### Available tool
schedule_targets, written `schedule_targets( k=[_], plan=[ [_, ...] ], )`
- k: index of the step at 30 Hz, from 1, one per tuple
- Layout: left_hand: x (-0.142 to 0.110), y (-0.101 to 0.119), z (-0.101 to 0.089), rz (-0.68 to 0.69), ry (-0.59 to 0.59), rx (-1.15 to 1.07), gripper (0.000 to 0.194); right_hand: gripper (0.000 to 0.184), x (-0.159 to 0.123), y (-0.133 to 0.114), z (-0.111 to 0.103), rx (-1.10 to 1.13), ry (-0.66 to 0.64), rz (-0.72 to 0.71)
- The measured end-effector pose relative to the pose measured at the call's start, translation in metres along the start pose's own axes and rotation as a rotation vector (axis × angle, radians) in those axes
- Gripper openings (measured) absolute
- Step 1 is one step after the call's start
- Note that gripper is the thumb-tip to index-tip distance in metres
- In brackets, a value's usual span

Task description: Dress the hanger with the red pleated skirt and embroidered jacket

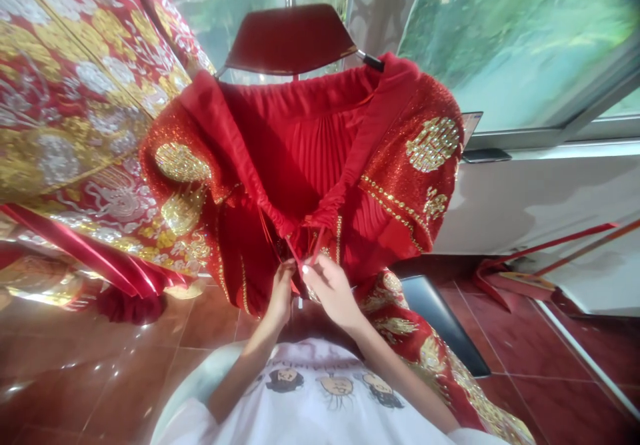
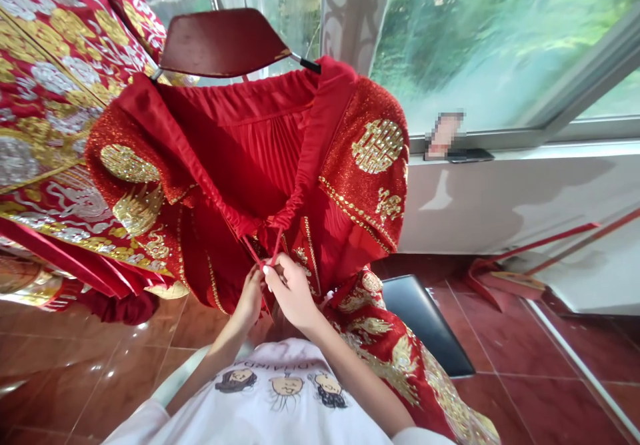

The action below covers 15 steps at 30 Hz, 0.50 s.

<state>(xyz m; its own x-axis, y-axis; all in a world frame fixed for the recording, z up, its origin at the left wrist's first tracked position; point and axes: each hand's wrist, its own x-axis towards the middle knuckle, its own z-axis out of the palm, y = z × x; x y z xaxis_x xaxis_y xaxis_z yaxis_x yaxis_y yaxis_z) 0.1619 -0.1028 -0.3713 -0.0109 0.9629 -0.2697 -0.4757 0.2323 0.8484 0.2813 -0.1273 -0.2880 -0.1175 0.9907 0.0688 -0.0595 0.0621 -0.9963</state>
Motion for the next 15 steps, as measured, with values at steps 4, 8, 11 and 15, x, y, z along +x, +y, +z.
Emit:
schedule_targets(
  k=[4,8,11,15],
  plan=[
    [-0.024,0.056,0.027,0.395,-0.187,0.351,0.032,0.019,0.002,-0.004,-0.001,-0.06,-0.026,-0.026],
    [-0.034,0.083,0.042,0.545,-0.258,0.744,0.033,0.021,0.003,-0.012,-0.008,-0.197,-0.011,-0.091],
    [-0.035,0.096,0.041,0.765,-0.189,0.984,0.033,0.022,0.004,-0.028,-0.024,-0.353,0.082,-0.19],
    [-0.047,0.138,0.036,1.201,-0.109,1.015,0.016,0.024,-0.004,-0.069,-0.056,-0.596,0.167,-0.409]
  ],
)
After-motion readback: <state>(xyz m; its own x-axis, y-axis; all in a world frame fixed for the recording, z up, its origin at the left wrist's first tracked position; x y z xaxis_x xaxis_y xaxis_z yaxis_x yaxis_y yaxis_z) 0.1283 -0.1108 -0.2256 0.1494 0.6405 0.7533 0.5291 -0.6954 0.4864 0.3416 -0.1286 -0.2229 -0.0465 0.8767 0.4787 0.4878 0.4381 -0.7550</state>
